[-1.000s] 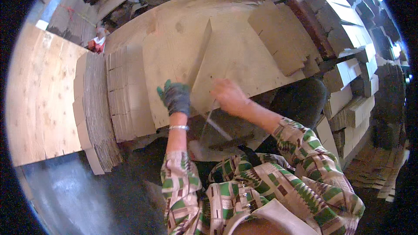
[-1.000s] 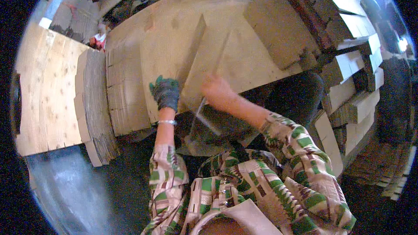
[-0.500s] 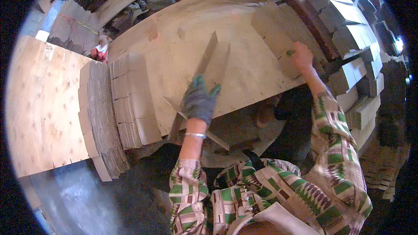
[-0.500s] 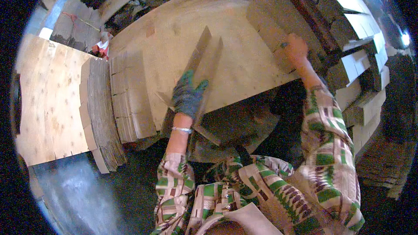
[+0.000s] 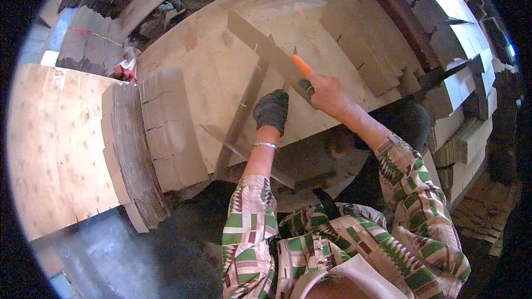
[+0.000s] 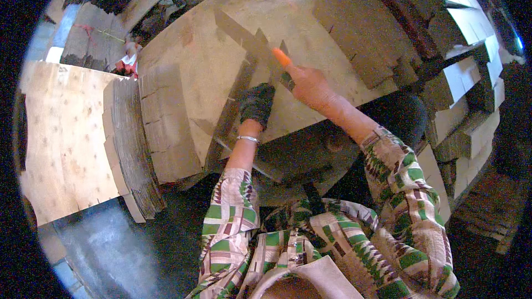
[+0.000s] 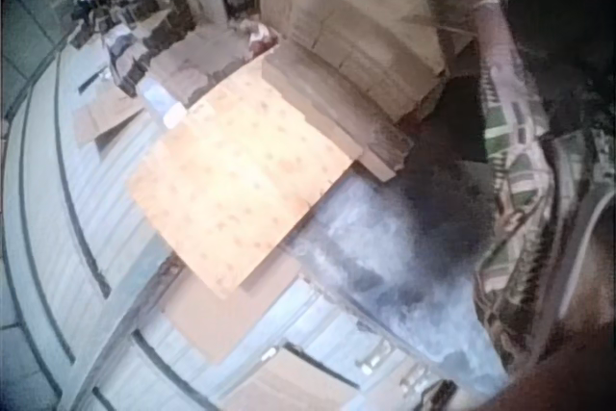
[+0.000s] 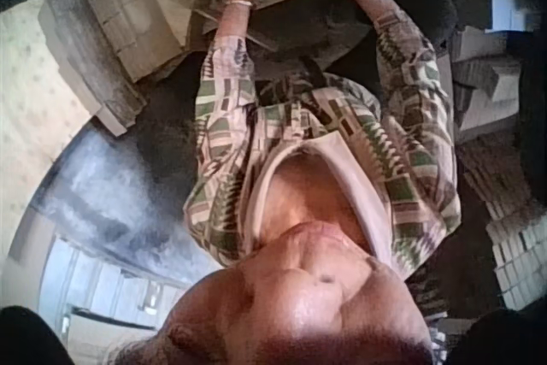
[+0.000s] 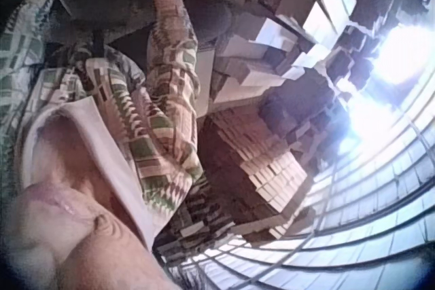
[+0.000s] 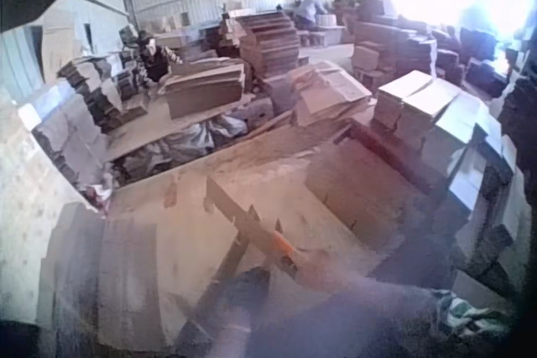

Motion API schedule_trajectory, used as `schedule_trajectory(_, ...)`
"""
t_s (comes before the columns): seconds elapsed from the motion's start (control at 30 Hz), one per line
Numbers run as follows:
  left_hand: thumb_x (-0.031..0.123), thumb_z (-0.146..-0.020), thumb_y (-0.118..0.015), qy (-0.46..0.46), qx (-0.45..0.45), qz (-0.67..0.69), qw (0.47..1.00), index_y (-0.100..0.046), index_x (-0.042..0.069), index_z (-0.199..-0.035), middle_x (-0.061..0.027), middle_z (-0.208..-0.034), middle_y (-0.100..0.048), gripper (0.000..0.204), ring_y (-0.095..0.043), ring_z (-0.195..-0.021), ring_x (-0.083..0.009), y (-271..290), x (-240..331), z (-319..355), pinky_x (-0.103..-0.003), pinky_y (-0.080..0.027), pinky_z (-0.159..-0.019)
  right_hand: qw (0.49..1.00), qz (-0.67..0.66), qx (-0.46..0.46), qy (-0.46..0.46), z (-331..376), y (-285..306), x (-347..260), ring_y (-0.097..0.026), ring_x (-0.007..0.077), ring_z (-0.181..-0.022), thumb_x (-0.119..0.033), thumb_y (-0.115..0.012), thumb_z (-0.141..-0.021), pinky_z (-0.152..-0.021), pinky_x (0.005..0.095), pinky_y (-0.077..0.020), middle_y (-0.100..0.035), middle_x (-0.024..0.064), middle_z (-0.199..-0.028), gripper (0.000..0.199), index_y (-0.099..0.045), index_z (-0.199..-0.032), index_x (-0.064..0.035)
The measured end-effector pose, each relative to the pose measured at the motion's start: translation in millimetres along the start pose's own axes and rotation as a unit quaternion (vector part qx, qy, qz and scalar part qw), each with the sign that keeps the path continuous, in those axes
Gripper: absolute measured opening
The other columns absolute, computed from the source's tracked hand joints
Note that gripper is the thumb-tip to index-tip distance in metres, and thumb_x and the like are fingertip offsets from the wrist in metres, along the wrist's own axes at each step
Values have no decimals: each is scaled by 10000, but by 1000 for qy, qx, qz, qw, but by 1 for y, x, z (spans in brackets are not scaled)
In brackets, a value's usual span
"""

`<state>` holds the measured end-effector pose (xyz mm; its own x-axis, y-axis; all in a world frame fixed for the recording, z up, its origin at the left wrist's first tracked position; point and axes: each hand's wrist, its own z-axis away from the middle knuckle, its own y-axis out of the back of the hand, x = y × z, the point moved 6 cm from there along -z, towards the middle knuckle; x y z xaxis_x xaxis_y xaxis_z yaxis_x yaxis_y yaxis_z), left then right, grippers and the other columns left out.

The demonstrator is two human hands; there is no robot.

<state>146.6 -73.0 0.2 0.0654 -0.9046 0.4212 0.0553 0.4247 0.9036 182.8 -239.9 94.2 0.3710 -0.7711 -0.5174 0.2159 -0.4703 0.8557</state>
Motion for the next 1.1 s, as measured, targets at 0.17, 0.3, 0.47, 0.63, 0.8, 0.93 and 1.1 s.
schedule_trajectory(0.17,389,-987,-452,33,-16,-18,999,-728,112,-1022,-182,-1024,-714,393,-670,-997,-375,12,2,9,-497,-521,-864,999,-1,-25,39,-2,-29,-14,-675,436,-836,-55,-602,-854,-713,529,-528,-700,225,-919,847,-255,-1570,-344)
schedule_trajectory(0.3,442,-969,-519,25,39,61,997,-698,117,-1154,-164,-1124,-702,414,-655,-1057,-377,19,2,4,-501,-493,-922,999,-3,-44,24,3,-33,6,-680,432,-818,-50,-597,-848,-696,539,-527,-702,218,-908,894,-195,-1583,-361)
schedule_trajectory(0.47,437,-963,-557,139,133,-32,981,-617,125,-1303,-160,-1258,-660,465,-632,-1139,-365,71,-33,-1,-494,-457,-1001,998,-19,-7,61,11,-34,5,-683,426,-812,-51,-592,-851,-690,541,-527,-705,212,-904,881,-204,-1586,-341)
schedule_trajectory(0.63,398,-968,-497,204,-54,-62,975,-727,126,-1124,-159,-1111,-721,389,-692,-1059,-347,48,-70,-22,-476,-548,-871,999,16,-36,19,9,-29,-15,-684,424,-802,-34,-597,-835,-692,543,-526,-702,222,-877,902,-194,-1595,-305)
schedule_trajectory(0.8,360,-985,-471,191,30,-44,980,-747,145,-1065,-163,-1058,-726,358,-705,-1005,-358,43,-64,-19,-474,-564,-817,995,63,-78,7,19,-30,-12,-685,424,-796,-40,-580,-848,-692,549,-530,-697,232,-857,877,-188,-1598,-269)
schedule_trajectory(0.93,361,-983,-472,217,2,-50,975,-744,161,-1067,-165,-1066,-722,348,-699,-1008,-365,42,-71,-19,-468,-560,-817,993,77,-89,1,8,-39,-22,-671,418,-777,18,-588,-811,-673,527,-512,-687,204,-829,889,-249,-1583,-262)
schedule_trajectory(1.1,355,-977,-492,208,24,-33,977,-743,154,-1067,-160,-1067,-724,334,-701,-1007,-361,46,-72,-21,-465,-560,-819,991,80,-99,35,0,-51,-24,-671,417,-787,37,-579,-806,-673,535,-508,-689,208,-861,922,-214,-1587,-288)
